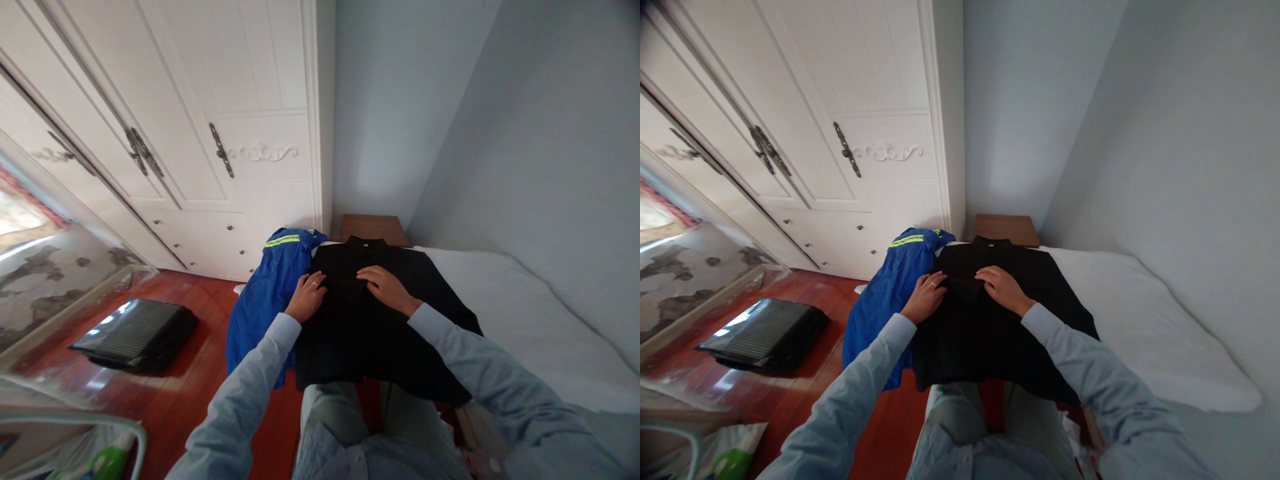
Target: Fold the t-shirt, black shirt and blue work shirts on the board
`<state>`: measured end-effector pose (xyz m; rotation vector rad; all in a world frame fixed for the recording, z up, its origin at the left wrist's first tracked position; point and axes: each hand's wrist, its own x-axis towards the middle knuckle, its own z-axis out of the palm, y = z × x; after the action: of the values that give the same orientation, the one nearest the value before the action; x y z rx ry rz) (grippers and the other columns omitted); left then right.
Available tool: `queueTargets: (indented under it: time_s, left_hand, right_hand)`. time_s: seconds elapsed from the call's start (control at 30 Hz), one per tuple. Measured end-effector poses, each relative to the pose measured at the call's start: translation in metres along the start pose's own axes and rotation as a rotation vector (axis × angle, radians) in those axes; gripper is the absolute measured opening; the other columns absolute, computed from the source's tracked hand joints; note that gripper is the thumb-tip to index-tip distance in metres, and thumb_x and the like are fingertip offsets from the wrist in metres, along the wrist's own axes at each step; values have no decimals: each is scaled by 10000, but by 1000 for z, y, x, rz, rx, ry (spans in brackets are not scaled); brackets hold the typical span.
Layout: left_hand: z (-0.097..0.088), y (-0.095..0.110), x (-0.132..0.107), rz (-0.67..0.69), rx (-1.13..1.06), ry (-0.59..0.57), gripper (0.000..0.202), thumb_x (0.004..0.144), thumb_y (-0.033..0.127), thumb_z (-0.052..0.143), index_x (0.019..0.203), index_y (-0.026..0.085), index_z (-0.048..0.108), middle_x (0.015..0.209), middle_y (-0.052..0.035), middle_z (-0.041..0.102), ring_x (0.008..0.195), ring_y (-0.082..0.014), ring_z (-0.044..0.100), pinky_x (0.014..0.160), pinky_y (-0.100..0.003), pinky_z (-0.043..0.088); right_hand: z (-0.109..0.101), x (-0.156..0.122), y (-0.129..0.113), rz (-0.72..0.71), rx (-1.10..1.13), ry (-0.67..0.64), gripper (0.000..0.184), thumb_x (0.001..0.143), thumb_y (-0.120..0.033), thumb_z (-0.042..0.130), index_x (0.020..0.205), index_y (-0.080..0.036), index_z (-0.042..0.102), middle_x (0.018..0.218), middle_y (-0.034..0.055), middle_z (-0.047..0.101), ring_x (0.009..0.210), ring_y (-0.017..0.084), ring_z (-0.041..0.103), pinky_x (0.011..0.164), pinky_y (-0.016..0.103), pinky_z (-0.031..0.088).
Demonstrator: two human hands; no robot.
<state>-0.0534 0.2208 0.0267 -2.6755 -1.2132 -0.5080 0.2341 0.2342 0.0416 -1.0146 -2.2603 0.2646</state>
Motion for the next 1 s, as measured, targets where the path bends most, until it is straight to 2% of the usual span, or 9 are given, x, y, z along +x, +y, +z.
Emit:
queueTargets:
  time_s: [0.13, 0.27, 0.33, 0.4, 0.5, 0.7, 0.77, 0.87, 1.0]
  left_hand:
    - [1, 1, 4, 28, -3, 16, 296, 878, 153, 660, 1160, 216, 727, 1472, -168, 563, 1414, -339, 464, 1128, -576, 393]
    - [4, 1, 10, 43, -4, 12, 160, 901, 151, 636, 952, 218, 772, 1439, -148, 598, 1393, -331, 490, 1130, -587, 386]
    - [6, 1, 11, 56, -1, 6, 145, 906, 162, 637, 920, 213, 771, 1429, -146, 606, 1386, -331, 496, 1132, -593, 380]
    - [6, 1, 11, 65, -2, 6, 131, 887, 205, 682, 989, 204, 765, 1429, -161, 600, 1386, -343, 492, 1134, -598, 371]
    - [6, 4, 11, 64, -4, 27, 260, 870, 289, 728, 1108, 186, 735, 1420, -186, 595, 1375, -359, 495, 1132, -597, 365]
    - [4, 12, 19, -15, -23, 109, 181, 914, 292, 675, 1065, 215, 739, 1349, -159, 637, 1331, -346, 524, 1118, -585, 355]
    - [3, 15, 22, -34, -31, 122, 227, 908, 323, 686, 1103, 213, 724, 1360, -169, 627, 1340, -354, 514, 1117, -591, 346]
    - [3, 19, 24, -57, -48, 135, 429, 869, 427, 733, 1223, 194, 670, 1420, -201, 579, 1373, -373, 478, 1129, -595, 323]
    - [8, 23, 24, -10, -70, 132, 562, 859, 465, 743, 1321, 173, 615, 1478, -218, 534, 1419, -368, 434, 1136, -582, 307]
  right_hand:
    - [2, 1, -5, 13, 62, -2, 359, 878, -119, 518, 1127, -245, 744, 1214, 96, 711, 1164, 260, 649, 1063, 504, 499]
    - [2, 4, -9, 45, 201, -50, 287, 892, -170, 546, 1076, -247, 753, 1175, 77, 734, 1113, 241, 682, 1034, 455, 519]
    - [0, 5, -10, 93, 266, -44, 246, 917, -232, 557, 1060, -239, 757, 1166, 79, 742, 1099, 242, 689, 1014, 439, 528]
    - [-2, 7, -12, 149, 320, -15, 251, 940, -299, 553, 1070, -228, 755, 1157, 87, 747, 1097, 246, 690, 1008, 435, 526]
    - [-3, 11, -13, 205, 380, 19, 285, 949, -358, 549, 1085, -211, 751, 1148, 97, 752, 1097, 255, 687, 1022, 442, 509]
    - [0, 21, -15, 279, 464, 46, 307, 926, -422, 587, 1069, -213, 761, 1117, 89, 769, 1070, 273, 696, 1013, 454, 507]
    - [2, 24, -15, 302, 500, 67, 318, 920, -440, 598, 1072, -214, 763, 1115, 87, 770, 1062, 278, 699, 1011, 460, 508]
    - [3, 25, -14, 310, 537, 90, 306, 912, -438, 608, 1062, -221, 763, 1110, 79, 768, 1065, 275, 694, 1019, 456, 501]
    - [6, 24, -12, 279, 534, 109, 251, 900, -403, 627, 1019, -225, 759, 1149, 81, 746, 1122, 256, 667, 1058, 438, 474]
